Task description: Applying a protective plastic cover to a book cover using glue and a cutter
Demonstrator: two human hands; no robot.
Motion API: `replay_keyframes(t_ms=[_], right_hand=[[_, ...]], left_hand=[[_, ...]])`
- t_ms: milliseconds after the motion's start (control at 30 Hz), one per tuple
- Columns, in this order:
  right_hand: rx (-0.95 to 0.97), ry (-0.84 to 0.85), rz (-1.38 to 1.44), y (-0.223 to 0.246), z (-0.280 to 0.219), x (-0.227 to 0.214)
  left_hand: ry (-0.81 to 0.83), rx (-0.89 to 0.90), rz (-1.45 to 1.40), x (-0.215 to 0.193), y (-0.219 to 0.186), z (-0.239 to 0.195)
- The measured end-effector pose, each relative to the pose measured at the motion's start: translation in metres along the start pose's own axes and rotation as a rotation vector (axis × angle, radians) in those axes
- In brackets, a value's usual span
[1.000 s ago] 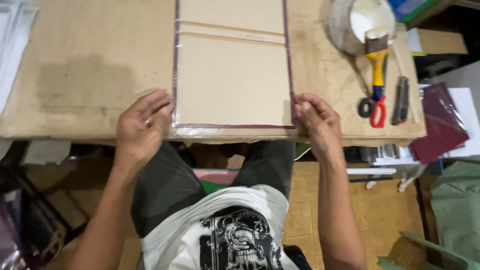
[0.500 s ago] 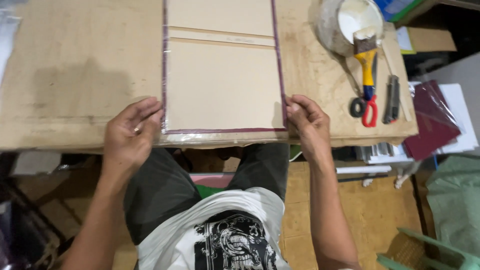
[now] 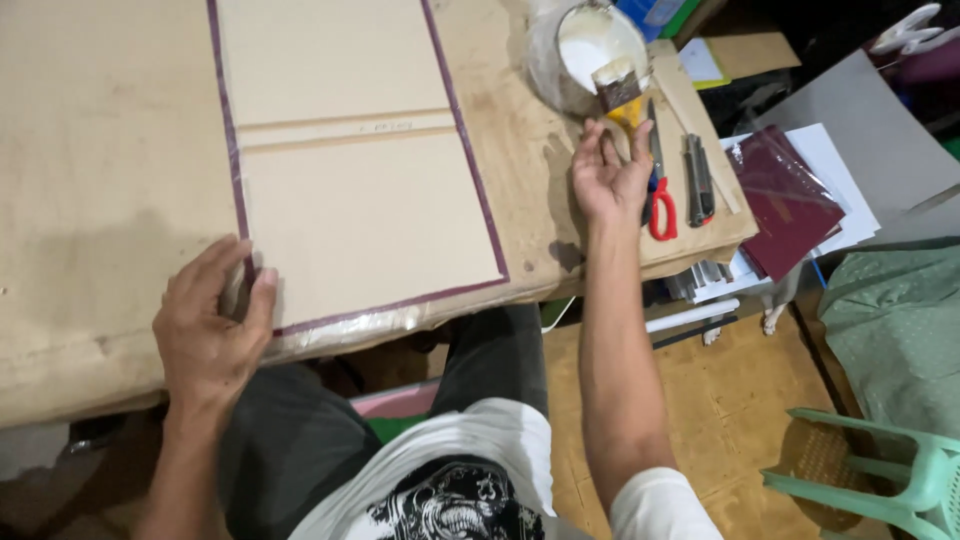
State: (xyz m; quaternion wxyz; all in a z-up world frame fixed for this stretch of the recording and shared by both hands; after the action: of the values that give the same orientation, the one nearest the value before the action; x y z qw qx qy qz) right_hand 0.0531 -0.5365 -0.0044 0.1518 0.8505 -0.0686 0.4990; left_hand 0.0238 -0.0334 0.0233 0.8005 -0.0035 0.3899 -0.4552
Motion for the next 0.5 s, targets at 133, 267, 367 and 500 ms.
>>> replay_keyframes(t_ms=[133,267,367,500], right_hand=[[-0.217,-0.064,0.017,0.018,0.03,0.012],[-0.672,-0.302,-0.247,0.015,0.011,0.038],[-0.748,-0.284,-0.476,0.002,-0.032,0.063],[-0.636,-0.226,-0.502,-0.01,-0.052,0.047]], left_hand=[[-0.01,-0.101,-0.033,0.002,-0.006,-0.001],[-0.016,-0.04,0.001,0.002,-0.006,-0.001],[0.038,-0.145,-0.038,-0.002,-0.008,0.008],[0.119,-0.197,-0.074,0.001,-0.005,0.025]])
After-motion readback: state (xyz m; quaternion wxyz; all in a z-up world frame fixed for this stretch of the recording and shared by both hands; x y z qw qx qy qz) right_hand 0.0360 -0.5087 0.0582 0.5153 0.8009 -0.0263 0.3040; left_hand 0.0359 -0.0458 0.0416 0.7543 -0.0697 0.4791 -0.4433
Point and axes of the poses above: each hand's wrist, its own z-axis towards the middle knuckle, its own x-axis out of the palm, y = z × x, the point moved 3 cm from there along z, towards the middle knuckle, and after that the axes turned 12 degrees about x, right-handed, at the moved point
